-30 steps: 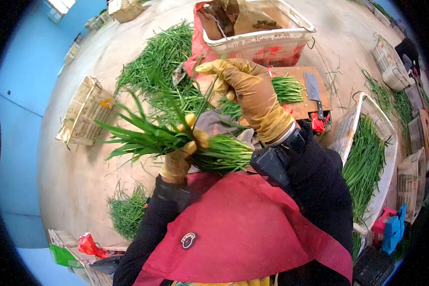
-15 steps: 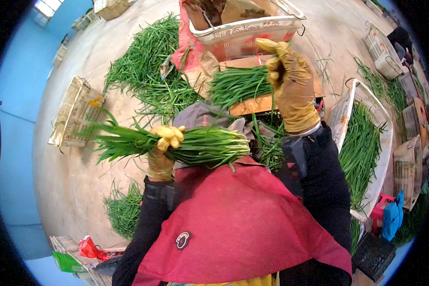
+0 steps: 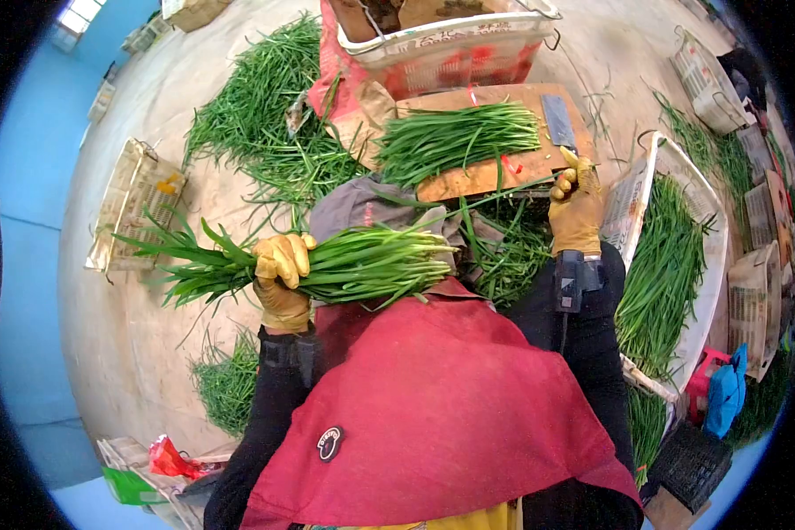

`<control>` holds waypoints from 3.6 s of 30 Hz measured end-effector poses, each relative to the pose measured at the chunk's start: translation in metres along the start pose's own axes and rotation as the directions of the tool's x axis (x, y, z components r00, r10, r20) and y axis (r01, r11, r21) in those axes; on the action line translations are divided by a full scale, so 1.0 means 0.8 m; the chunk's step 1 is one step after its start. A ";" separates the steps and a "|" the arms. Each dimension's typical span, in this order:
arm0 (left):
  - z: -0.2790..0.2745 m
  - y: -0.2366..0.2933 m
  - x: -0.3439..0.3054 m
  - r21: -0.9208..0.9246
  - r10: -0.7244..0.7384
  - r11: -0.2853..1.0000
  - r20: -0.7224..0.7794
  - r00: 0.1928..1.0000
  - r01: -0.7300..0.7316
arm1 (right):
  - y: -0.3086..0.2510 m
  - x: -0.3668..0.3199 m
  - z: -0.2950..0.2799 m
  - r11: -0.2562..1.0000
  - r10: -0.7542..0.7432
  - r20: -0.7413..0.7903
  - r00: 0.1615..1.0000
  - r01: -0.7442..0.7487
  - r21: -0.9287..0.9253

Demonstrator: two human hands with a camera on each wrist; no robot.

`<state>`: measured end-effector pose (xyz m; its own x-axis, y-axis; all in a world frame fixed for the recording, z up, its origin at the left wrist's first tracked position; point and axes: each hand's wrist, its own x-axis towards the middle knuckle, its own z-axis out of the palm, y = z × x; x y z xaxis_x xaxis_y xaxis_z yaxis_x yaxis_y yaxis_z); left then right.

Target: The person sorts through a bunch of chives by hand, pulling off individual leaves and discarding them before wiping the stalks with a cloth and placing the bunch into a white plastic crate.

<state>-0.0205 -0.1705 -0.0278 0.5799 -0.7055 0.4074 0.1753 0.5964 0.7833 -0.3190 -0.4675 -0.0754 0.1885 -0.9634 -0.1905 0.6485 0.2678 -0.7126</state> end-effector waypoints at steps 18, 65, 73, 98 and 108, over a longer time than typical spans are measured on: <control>-0.043 -0.028 -0.015 -0.246 -0.195 0.966 -0.507 0.839 0.076 | -0.031 0.007 0.164 0.842 0.041 0.636 0.771 0.316 -0.438; -0.089 -0.011 -0.042 -0.435 -0.240 0.895 -0.655 0.716 -0.098 | 0.052 -0.034 -0.051 -0.297 0.715 0.239 0.657 0.595 -0.747; -0.083 -0.017 -0.054 -0.452 -0.254 0.890 -0.606 0.753 -0.063 | 0.098 -0.123 0.092 0.268 0.527 0.714 0.460 0.708 -0.653; -0.071 -0.030 -0.060 -0.390 -0.213 0.919 -0.596 0.774 -0.047 | 0.088 -0.128 0.159 0.000 0.534 0.716 0.449 0.847 -0.531; -0.076 -0.032 -0.064 -0.376 -0.226 0.927 -0.584 0.780 -0.013 | 0.130 -0.094 0.100 -0.175 0.535 0.640 0.552 0.813 -0.555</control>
<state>-0.0061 -0.1260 -0.0971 0.8773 -0.4610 -0.1333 0.4536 0.7059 0.5440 -0.2067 -0.3664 -0.0815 0.9226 -0.3820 -0.0541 -0.3700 -0.8363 -0.4047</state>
